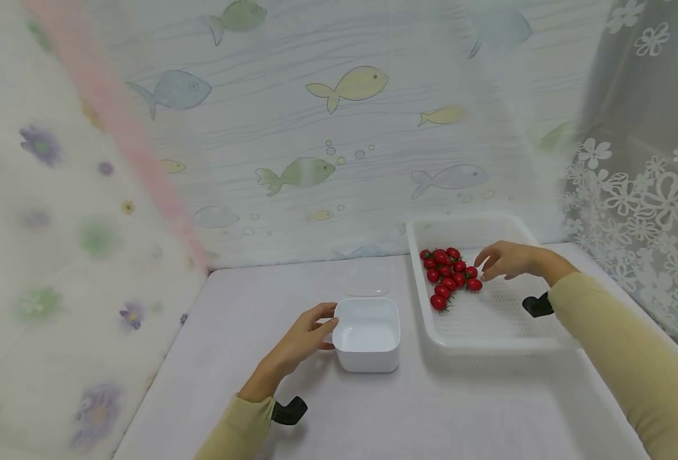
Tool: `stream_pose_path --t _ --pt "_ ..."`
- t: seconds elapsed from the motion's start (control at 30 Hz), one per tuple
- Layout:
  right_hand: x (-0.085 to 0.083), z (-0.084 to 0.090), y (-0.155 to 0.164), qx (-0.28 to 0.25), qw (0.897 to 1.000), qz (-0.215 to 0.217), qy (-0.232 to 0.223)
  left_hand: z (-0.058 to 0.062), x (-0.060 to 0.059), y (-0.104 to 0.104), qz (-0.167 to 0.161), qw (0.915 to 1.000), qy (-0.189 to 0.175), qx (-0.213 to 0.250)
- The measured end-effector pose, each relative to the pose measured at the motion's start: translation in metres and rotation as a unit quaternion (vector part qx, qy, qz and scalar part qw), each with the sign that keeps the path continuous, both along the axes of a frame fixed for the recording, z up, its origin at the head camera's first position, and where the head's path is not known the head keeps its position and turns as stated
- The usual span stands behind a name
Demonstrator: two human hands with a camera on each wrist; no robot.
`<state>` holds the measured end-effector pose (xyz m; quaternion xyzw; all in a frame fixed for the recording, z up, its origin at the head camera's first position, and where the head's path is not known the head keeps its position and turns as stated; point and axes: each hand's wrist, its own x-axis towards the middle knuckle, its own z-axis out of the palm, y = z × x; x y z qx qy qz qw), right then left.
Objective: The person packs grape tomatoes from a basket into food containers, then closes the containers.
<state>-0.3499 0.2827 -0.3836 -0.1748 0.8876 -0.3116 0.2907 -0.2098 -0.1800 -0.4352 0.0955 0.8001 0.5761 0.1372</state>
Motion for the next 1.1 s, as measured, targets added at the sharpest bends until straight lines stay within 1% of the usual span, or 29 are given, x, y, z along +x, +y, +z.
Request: stream_pose_path --t 0.17,0.37,0.57,0.97,1.1 --pt "-0.001 -0.004 -0.004 -0.005 1.000 -0.004 -0.009 0.001 -0.001 0.000 0.001 1.0000 0.002 -0.004" --pt "-0.002 -0.011 -0.009 0.008 1.000 -0.019 -0.012 0.002 -0.001 0.000 -0.003 1.0000 0.005 -0.005" --pt "-0.002 -0.020 -0.015 0.016 0.999 -0.031 -0.015 0.001 0.000 0.000 -0.007 1.0000 0.003 -0.003" --pt "-0.001 -0.029 -0.026 0.021 0.999 -0.038 -0.019 -0.002 0.002 0.000 0.002 1.0000 0.003 -0.005" --pt "-0.001 -0.029 -0.026 0.014 0.999 -0.041 -0.031 -0.002 0.003 0.000 0.004 1.0000 0.006 -0.005"
